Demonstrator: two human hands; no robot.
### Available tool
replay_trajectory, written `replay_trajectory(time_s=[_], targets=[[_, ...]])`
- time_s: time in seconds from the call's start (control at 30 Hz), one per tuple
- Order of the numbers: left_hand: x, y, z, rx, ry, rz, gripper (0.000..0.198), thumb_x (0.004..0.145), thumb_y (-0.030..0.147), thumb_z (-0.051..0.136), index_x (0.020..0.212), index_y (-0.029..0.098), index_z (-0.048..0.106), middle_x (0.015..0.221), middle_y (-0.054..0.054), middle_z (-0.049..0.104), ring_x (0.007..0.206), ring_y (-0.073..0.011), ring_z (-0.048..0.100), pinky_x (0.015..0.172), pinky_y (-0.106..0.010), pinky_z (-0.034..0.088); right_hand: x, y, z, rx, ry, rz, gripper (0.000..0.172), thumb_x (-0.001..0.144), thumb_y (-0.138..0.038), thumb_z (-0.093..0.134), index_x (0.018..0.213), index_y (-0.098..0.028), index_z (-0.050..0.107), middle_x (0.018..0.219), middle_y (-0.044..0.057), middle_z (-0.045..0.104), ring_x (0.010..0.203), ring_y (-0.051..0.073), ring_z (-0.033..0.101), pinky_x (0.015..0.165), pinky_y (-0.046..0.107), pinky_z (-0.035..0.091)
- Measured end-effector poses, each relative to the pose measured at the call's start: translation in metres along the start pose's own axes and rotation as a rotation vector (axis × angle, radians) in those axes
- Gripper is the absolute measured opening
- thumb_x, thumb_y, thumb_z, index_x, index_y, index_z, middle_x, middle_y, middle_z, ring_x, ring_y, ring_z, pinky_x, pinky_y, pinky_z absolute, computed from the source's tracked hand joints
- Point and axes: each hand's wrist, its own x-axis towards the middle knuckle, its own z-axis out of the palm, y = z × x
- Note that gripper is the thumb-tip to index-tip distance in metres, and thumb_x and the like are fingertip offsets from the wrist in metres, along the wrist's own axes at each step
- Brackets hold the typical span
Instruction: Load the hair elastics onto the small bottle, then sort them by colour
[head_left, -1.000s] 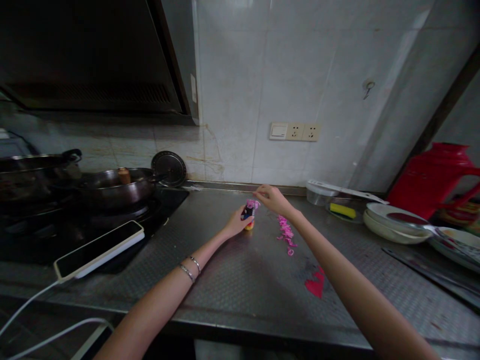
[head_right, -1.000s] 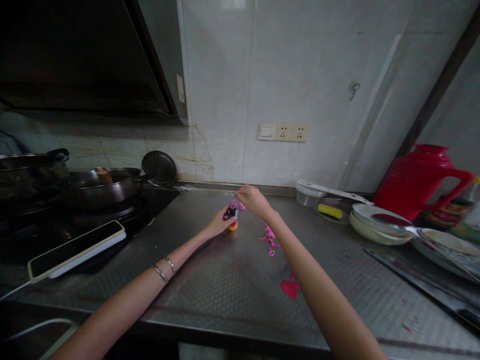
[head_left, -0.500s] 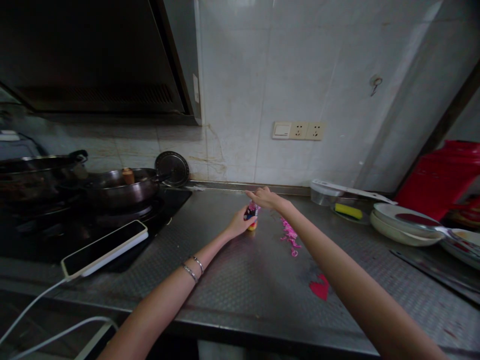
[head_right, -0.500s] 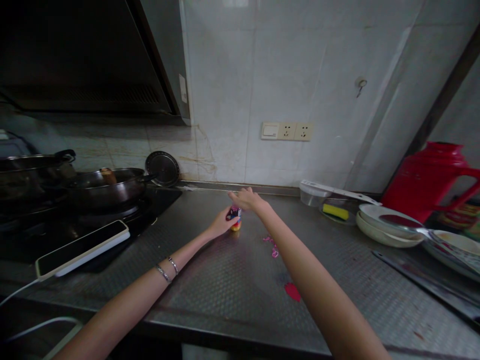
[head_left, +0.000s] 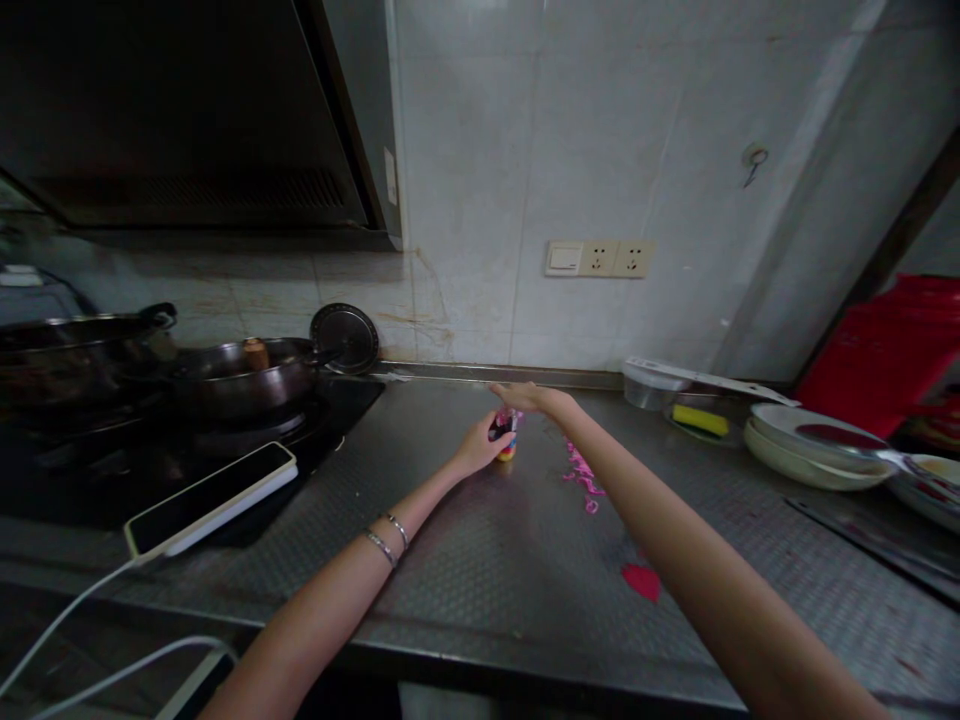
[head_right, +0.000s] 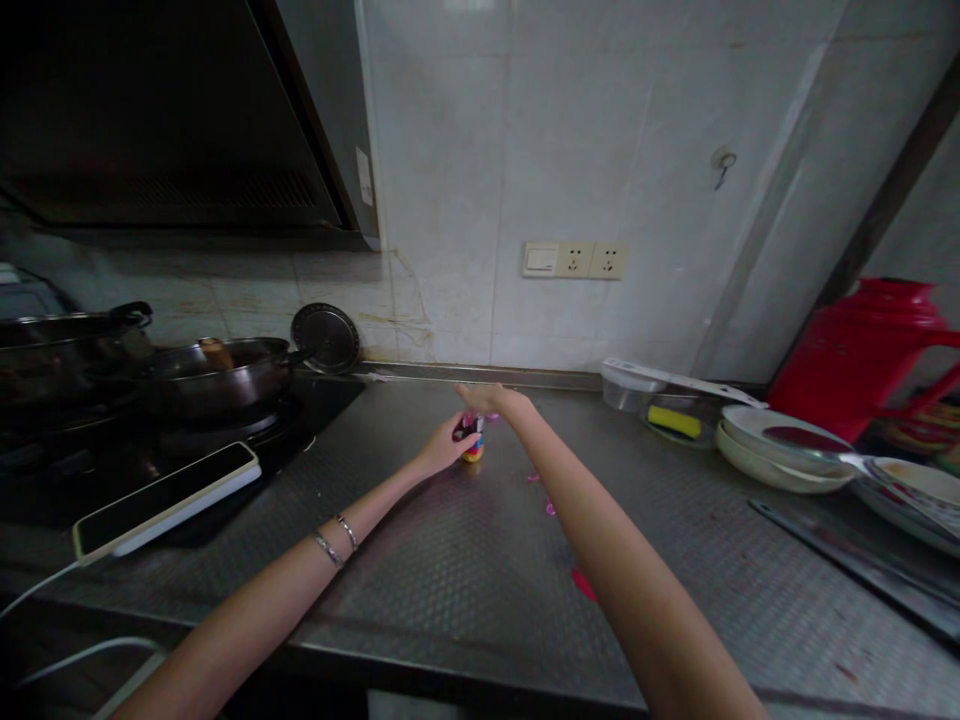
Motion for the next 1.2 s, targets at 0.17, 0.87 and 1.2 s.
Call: replay_trajectory(time_s=[0.17,0.87,1.2], targets=[[-0.001,0.005,-0.002,-0.024,-0.009,0.0,0.033,0.075,0.03,0.055,0.105,0.016,0.051,0.095,-0.005,0.062,0.083,-0.0155,0.058,0.073,-0.027,0.046,-0.012,0.01,-0.006,0.082,0.094,-0.116,0.065,0.088,-0.05,0.018,0.09,-0.007,0.068,0.09,0.015,0.066,0.083,0.023,0.06,0.078,0.029,0.042],[0.0,0.006,-0.003,-0.014,0.0,0.026,0.038,0.075,0.033,0.056,0.107,0.013,0.053,0.095,-0.007,0.062,0.083,-0.0169,0.058,0.077,-0.029,0.046,-0.12,0.134,0.09,0.188,0.231,0.147,0.03,0.066,-0.045,0.06,0.075,-0.017,0.065,0.067,0.003,0.064,0.059,0.013,0.055,0.051,0.021,0.035],[0.0,0.008,-0.003,-0.02,0.011,0.015,0.038,0.074,0.033,0.056,0.106,0.013,0.053,0.093,-0.007,0.062,0.078,-0.0157,0.057,0.073,-0.029,0.046,-0.131,0.131,0.096,0.266,0.171,0.093,0.028,0.059,-0.041,0.068,0.073,-0.017,0.065,0.066,0.002,0.063,0.059,0.013,0.055,0.051,0.02,0.036]])
